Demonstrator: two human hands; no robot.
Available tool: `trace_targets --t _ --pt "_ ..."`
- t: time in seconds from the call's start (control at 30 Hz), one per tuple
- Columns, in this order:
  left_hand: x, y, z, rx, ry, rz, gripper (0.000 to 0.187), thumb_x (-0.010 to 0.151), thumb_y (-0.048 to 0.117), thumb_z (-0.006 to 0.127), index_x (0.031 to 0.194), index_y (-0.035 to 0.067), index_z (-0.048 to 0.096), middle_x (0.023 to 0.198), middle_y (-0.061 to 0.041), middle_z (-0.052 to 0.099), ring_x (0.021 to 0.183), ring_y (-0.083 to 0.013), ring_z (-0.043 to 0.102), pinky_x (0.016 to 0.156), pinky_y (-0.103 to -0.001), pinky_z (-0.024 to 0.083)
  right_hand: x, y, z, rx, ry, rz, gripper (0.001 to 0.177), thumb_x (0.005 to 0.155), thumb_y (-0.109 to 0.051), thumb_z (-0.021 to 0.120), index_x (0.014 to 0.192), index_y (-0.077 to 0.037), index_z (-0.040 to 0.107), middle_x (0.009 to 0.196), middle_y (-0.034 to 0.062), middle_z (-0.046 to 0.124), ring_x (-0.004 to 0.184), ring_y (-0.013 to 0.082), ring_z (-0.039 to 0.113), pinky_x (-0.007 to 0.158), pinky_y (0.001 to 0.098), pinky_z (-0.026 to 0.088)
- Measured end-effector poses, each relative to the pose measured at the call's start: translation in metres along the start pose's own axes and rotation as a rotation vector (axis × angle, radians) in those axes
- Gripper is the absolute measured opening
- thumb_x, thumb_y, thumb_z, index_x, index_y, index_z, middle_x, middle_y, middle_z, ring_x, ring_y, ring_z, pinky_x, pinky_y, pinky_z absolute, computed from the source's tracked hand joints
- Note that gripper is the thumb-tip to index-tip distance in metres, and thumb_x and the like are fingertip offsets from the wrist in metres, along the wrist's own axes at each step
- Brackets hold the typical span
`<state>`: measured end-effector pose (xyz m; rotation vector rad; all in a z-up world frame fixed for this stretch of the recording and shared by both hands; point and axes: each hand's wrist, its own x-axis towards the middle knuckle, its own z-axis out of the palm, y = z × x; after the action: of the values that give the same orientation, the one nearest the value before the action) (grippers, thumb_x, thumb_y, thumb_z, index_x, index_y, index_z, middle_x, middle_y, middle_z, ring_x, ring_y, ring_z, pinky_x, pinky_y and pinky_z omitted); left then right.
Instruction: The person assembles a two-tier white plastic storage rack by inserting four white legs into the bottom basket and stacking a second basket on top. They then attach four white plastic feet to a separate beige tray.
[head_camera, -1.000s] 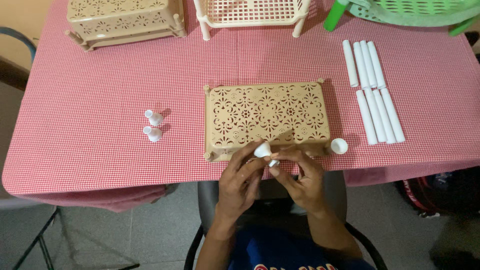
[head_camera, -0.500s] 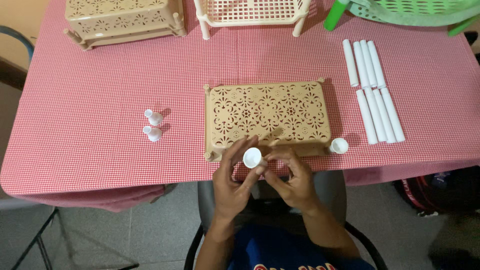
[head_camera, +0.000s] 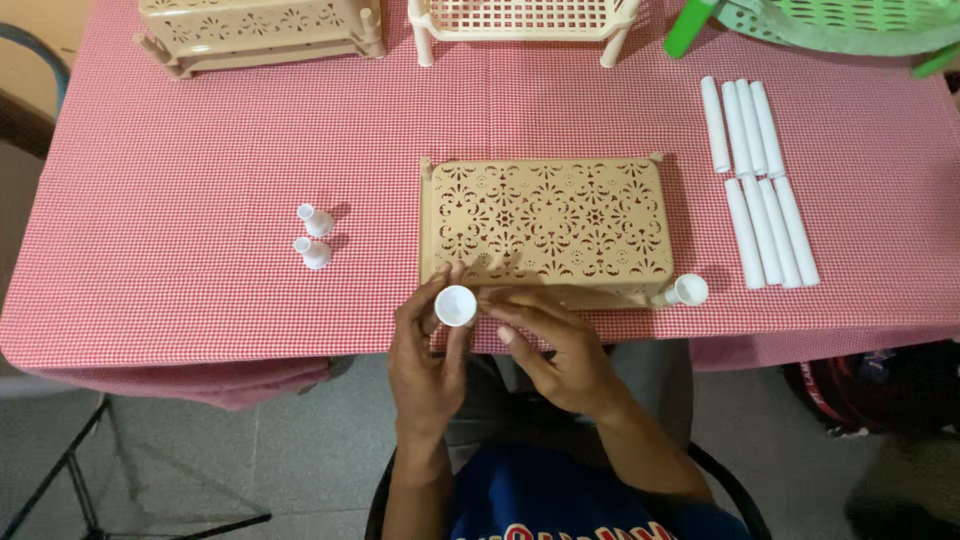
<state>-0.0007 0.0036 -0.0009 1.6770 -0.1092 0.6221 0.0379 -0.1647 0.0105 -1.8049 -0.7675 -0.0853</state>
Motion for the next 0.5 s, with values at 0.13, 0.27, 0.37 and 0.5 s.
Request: trace_targets --t 0.13,0.27,0.37,0.5 --pt "0.003 -0.005 -0.017 0.11 0.109 -0.054 0.044 0.094 0.001 0.071 0.134 0.002 0.056 0.142 -0.016 0.061 0.13 -0.0281 0.065 0.107 -0.038 0.058 0.01 -0.006 0.008 0.037 -0.051 -0.004 0.036 0.104 -0.009 0.06 0.14 -0.005 0.06 0.141 0.0134 0.066 0.129 0.0241 0.067 0.108 0.036 0.055" --pt "0.005 -0.012 -0.03 0.467 0.16 0.042 0.041 0.087 0.004 0.081 0.125 0.007 0.066 0.123 -0.009 0.072 0.119 -0.0267 0.066 0.103 -0.04 0.053 0.018 -0.004 0.016 0.076 -0.1 0.022 0.042 0.105 -0.009 0.059 0.147 -0.006 0.054 0.133 0.0113 0.071 0.112 0.0187 0.074 0.1 0.0342 0.059" --pt "0.004 -0.017 -0.035 0.478 0.161 0.047 0.041 0.085 0.006 0.082 0.124 0.008 0.069 0.117 -0.007 0.073 0.11 -0.0247 0.066 0.098 -0.039 0.053 0.023 0.0 0.022 0.051 -0.112 -0.001 0.044 0.105 -0.009 0.059 0.149 -0.007 0.052 0.128 0.011 0.072 0.108 0.0177 0.075 0.097 0.0337 0.061" --pt "0.006 -0.024 -0.035 0.519 0.131 0.048 0.041 0.084 0.008 0.083 0.123 0.007 0.07 0.115 -0.006 0.074 0.105 -0.0236 0.067 0.094 -0.038 0.051 0.027 0.003 0.027 0.042 -0.141 0.02 0.047 0.105 -0.009 0.058 0.151 -0.007 0.05 0.125 0.011 0.073 0.106 0.0176 0.076 0.096 0.0338 0.062"
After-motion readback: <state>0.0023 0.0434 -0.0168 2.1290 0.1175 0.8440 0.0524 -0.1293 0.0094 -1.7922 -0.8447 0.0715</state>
